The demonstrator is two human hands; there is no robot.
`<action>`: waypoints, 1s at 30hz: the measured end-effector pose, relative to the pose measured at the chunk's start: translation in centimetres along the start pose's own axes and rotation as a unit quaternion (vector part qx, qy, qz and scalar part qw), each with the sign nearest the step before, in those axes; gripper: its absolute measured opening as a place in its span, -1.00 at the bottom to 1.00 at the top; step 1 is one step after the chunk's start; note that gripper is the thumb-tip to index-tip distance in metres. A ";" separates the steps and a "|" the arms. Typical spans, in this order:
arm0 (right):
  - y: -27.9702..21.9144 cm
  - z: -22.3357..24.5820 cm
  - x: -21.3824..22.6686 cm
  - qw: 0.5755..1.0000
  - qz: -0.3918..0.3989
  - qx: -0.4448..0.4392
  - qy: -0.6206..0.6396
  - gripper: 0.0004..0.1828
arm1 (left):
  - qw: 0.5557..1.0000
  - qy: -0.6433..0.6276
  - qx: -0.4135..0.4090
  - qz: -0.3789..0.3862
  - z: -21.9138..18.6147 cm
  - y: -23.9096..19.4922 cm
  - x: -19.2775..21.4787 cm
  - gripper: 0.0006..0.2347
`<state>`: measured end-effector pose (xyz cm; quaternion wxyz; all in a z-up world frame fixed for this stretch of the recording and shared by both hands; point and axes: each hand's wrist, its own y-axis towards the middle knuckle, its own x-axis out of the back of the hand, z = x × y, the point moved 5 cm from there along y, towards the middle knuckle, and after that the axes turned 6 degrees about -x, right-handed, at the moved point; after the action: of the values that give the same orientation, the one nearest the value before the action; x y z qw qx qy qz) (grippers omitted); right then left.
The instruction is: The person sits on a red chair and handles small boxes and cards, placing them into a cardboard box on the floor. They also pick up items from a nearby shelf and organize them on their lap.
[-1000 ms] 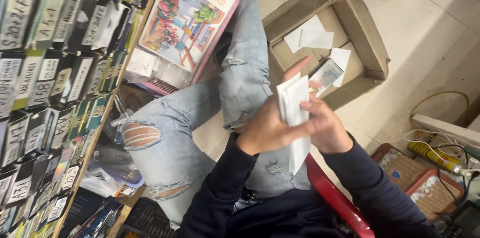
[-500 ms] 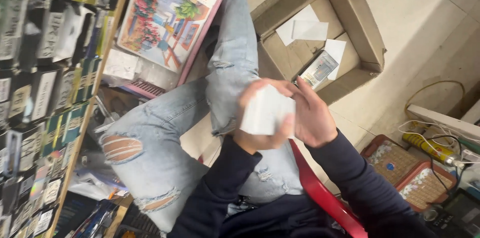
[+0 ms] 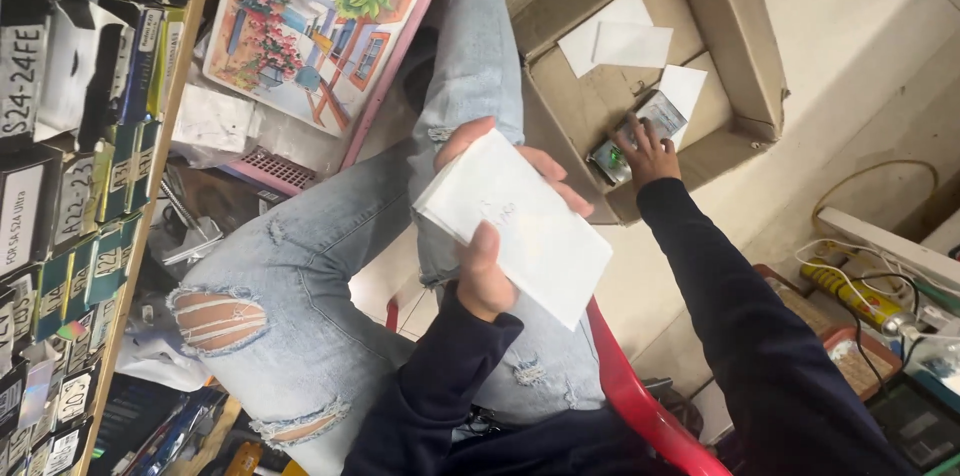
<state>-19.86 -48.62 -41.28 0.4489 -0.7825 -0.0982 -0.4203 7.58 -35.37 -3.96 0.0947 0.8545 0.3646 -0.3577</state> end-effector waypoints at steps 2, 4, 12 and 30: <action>0.4 0.3 -0.6 1.000 -0.010 0.001 -0.026 0.09 | 1.000 0.004 -0.005 0.000 0.1 0.3 -0.2 -0.36; 0.7 0.6 -1.0 0.999 -0.019 -0.001 -0.051 0.11 | 1.000 0.008 -0.008 0.002 0.3 0.4 -0.2 -0.36; 1.4 -0.2 0.7 0.992 -0.098 -0.059 0.061 0.15 | 1.000 0.003 0.001 0.027 0.7 0.4 -0.7 -0.36; -20.9 -0.4 36.7 0.856 -0.408 -0.026 0.318 0.07 | 0.992 -0.070 -0.070 0.078 -2.1 -1.9 0.9 -0.40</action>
<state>-8.13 -45.04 -0.84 0.2235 -0.5076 -0.2492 -0.7939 7.85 -32.65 -2.92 0.2071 0.8443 0.3135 -0.3821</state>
